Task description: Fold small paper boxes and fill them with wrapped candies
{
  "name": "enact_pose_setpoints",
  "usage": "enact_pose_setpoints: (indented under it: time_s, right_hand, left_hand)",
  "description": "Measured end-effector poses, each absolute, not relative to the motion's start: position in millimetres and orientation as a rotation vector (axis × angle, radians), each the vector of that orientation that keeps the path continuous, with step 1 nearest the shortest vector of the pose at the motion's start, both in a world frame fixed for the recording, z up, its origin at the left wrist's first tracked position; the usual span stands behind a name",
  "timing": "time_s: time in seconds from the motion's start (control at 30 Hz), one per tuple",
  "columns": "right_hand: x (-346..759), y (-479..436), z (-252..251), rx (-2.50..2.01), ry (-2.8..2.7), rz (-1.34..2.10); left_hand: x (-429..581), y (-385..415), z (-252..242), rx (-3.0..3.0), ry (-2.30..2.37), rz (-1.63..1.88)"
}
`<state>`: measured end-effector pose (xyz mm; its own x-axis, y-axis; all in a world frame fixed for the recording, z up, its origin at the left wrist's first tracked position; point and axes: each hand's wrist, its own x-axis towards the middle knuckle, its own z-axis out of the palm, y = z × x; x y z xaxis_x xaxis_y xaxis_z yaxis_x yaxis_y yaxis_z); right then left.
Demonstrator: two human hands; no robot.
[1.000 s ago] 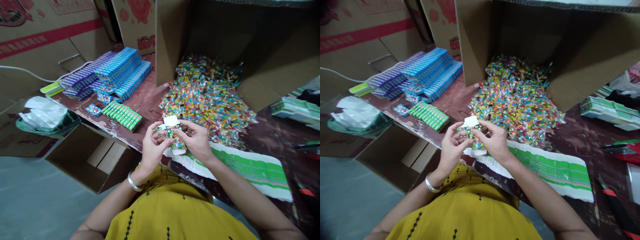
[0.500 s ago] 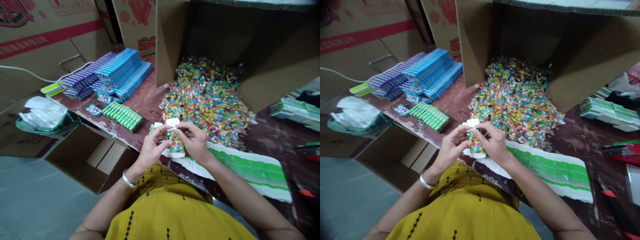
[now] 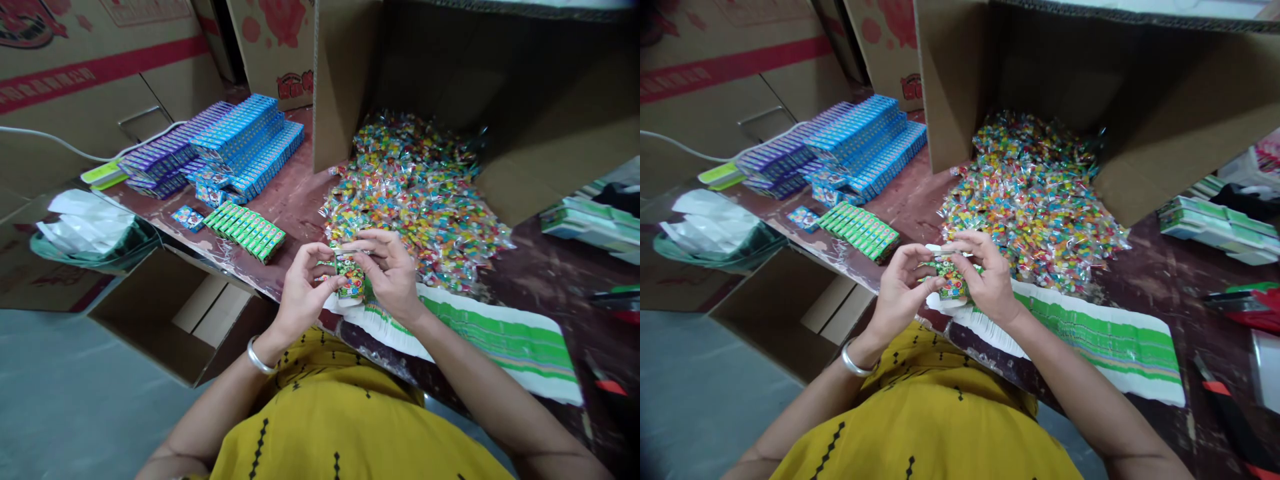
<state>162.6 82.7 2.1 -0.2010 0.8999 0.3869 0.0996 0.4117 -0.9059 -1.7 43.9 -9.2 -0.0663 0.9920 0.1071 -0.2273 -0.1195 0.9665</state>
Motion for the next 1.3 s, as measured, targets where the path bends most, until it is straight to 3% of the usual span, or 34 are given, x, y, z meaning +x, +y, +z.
enact_pose_setpoints:
  time_s: [0.2,0.57,1.03,1.13,1.3]
  right_hand:
    - [166,93,12,-0.775,-1.623,1.181]
    - [176,113,35,-1.081,-1.668,1.429]
    - [186,101,27,-0.939,-1.924,1.309]
    - [194,129,26,-1.052,-2.034,1.063]
    - [184,179,7,-1.380,-2.429,0.314]
  left_hand:
    - [-4,43,-6,1.053,0.997,1.381]
    - [-11,39,-8,1.249,1.019,1.264]
    - [-14,35,-10,1.115,1.063,1.230]
    - [-22,39,-11,0.980,1.087,1.333]
    - [-40,50,-14,0.694,1.133,1.487]
